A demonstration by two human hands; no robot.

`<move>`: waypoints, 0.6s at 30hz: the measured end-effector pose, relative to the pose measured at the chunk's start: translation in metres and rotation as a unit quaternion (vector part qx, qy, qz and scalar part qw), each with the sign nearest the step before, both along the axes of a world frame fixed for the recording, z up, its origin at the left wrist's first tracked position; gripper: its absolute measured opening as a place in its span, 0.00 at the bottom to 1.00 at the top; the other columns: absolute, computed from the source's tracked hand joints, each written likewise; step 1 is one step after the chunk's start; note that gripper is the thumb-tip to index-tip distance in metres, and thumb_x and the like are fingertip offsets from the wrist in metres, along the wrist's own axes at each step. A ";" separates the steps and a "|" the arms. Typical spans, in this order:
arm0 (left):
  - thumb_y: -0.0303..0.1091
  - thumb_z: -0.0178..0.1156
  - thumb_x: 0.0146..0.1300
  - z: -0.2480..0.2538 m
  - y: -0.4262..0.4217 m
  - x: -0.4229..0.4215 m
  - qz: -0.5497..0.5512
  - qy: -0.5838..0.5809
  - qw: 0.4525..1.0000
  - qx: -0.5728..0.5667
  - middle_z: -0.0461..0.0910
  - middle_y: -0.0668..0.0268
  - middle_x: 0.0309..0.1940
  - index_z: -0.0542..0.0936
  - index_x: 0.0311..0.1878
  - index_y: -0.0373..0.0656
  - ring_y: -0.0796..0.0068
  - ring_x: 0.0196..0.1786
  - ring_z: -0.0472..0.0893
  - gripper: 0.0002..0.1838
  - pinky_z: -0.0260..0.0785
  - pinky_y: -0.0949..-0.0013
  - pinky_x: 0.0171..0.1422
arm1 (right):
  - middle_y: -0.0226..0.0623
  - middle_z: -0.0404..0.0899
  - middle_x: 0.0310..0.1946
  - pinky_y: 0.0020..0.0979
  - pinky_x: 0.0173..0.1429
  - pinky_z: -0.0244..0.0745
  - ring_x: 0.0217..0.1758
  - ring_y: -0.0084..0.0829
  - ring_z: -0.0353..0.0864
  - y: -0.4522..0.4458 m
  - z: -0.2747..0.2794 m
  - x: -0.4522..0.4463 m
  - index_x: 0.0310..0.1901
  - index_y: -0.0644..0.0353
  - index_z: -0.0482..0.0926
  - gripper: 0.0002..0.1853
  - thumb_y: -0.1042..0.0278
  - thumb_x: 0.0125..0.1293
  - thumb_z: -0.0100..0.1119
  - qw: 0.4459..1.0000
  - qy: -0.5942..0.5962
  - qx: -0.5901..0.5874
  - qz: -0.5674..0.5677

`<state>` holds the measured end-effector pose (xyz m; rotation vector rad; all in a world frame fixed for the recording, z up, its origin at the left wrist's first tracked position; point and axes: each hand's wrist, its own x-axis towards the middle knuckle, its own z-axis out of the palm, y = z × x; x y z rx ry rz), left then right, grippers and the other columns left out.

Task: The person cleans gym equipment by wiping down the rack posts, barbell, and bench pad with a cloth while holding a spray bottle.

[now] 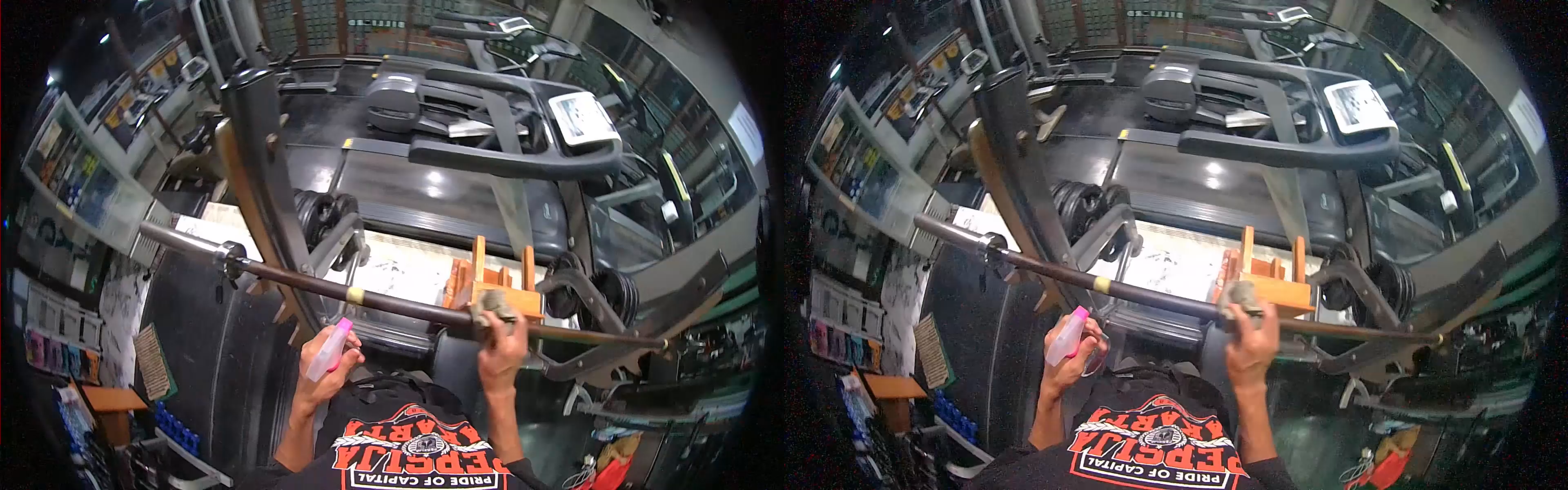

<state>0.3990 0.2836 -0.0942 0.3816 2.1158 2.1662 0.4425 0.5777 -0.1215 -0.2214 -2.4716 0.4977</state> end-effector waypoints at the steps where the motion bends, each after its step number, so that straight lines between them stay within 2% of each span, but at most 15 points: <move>1: 0.24 0.65 0.60 0.001 -0.005 -0.002 0.011 0.002 1.000 0.001 0.82 0.63 0.35 0.77 0.47 0.35 0.74 0.33 0.83 0.12 0.75 0.74 0.37 | 0.49 0.73 0.53 0.46 0.62 0.70 0.58 0.53 0.74 -0.015 0.006 -0.010 0.49 0.49 0.82 0.28 0.85 0.44 0.60 0.999 -0.001 -0.004 0.034; 3: 0.28 0.69 0.57 0.005 -0.016 -0.006 0.046 0.211 0.962 -0.168 0.83 0.62 0.36 0.78 0.44 0.37 0.63 0.37 0.85 0.14 0.75 0.68 0.41 | 0.50 0.73 0.54 0.45 0.62 0.71 0.58 0.52 0.75 -0.029 0.016 -0.022 0.50 0.48 0.82 0.28 0.84 0.43 0.61 0.998 -0.043 -0.016 0.047; 4: 0.31 0.72 0.53 0.013 -0.020 -0.004 0.068 0.222 0.951 -0.205 0.83 0.60 0.37 0.79 0.42 0.38 0.56 0.38 0.84 0.15 0.75 0.64 0.43 | 0.50 0.73 0.55 0.44 0.61 0.71 0.59 0.52 0.75 -0.029 0.017 -0.026 0.50 0.47 0.81 0.28 0.84 0.44 0.61 0.997 -0.055 -0.031 0.053; 7: 0.32 0.72 0.53 0.018 -0.036 -0.010 0.105 0.281 0.928 -0.224 0.83 0.60 0.38 0.79 0.41 0.38 0.56 0.37 0.83 0.15 0.75 0.64 0.43 | 0.50 0.74 0.55 0.43 0.60 0.73 0.58 0.51 0.76 -0.026 0.028 -0.030 0.50 0.48 0.81 0.27 0.83 0.46 0.60 0.993 -0.078 -0.059 0.072; 8: 0.29 0.69 0.56 0.021 -0.039 -0.013 0.117 0.292 0.927 -0.204 0.82 0.60 0.36 0.77 0.39 0.37 0.63 0.33 0.83 0.12 0.75 0.67 0.39 | 0.51 0.74 0.54 0.43 0.59 0.73 0.57 0.51 0.77 -0.025 0.032 -0.030 0.51 0.48 0.81 0.27 0.84 0.48 0.59 0.991 -0.087 -0.066 0.078; 9: 0.29 0.69 0.56 0.026 -0.040 -0.014 0.125 0.291 0.926 -0.205 0.82 0.60 0.36 0.77 0.39 0.37 0.63 0.33 0.83 0.12 0.75 0.67 0.39 | 0.51 0.75 0.53 0.43 0.58 0.73 0.56 0.52 0.78 -0.025 0.036 -0.029 0.51 0.49 0.81 0.26 0.85 0.49 0.57 0.989 -0.096 -0.074 0.083; 11: 0.25 0.65 0.61 0.036 -0.039 -0.015 0.145 0.191 0.969 -0.066 0.81 0.60 0.36 0.76 0.39 0.35 0.73 0.29 0.82 0.08 0.74 0.73 0.33 | 0.51 0.75 0.51 0.41 0.56 0.74 0.53 0.53 0.78 -0.020 0.044 -0.031 0.51 0.50 0.80 0.26 0.86 0.50 0.54 0.969 -0.139 -0.177 0.098; 12: 0.22 0.61 0.63 0.033 -0.039 -0.018 0.149 0.158 0.976 -0.025 0.80 0.60 0.35 0.74 0.40 0.34 0.80 0.25 0.80 0.05 0.72 0.77 0.29 | 0.50 0.75 0.48 0.38 0.56 0.73 0.52 0.53 0.78 -0.018 0.046 -0.035 0.51 0.53 0.79 0.26 0.88 0.51 0.51 0.965 -0.111 -0.204 0.120; 13: 0.22 0.61 0.63 0.034 -0.038 -0.020 0.155 0.160 0.975 -0.025 0.80 0.60 0.35 0.74 0.40 0.34 0.80 0.25 0.80 0.05 0.72 0.77 0.29 | 0.48 0.75 0.46 0.36 0.57 0.71 0.52 0.49 0.77 -0.010 0.039 -0.039 0.51 0.58 0.78 0.24 0.89 0.53 0.50 0.961 -0.080 -0.214 0.154; 15: 0.22 0.61 0.63 0.039 -0.034 -0.029 0.181 0.078 0.980 0.006 0.80 0.61 0.35 0.74 0.41 0.34 0.79 0.25 0.80 0.06 0.72 0.76 0.28 | 0.46 0.75 0.45 0.34 0.58 0.69 0.53 0.45 0.77 -0.002 0.043 -0.049 0.50 0.62 0.78 0.21 0.89 0.54 0.50 0.940 -0.077 -0.262 0.205; 16: 0.20 0.57 0.65 0.041 -0.032 -0.033 0.192 0.085 0.978 -0.004 0.81 0.58 0.39 0.75 0.42 0.34 0.80 0.25 0.79 0.04 0.72 0.77 0.29 | 0.44 0.75 0.44 0.33 0.59 0.68 0.53 0.41 0.77 -0.001 0.045 -0.056 0.49 0.63 0.77 0.20 0.88 0.55 0.51 0.934 -0.068 -0.273 0.220; 18: 0.21 0.58 0.65 0.044 -0.030 -0.043 0.221 0.095 0.970 -0.036 0.81 0.59 0.38 0.75 0.42 0.34 0.80 0.25 0.79 0.04 0.72 0.77 0.28 | 0.44 0.75 0.44 0.33 0.59 0.68 0.52 0.42 0.77 0.005 0.065 -0.065 0.50 0.61 0.78 0.23 0.90 0.52 0.48 0.926 -0.096 -0.264 0.252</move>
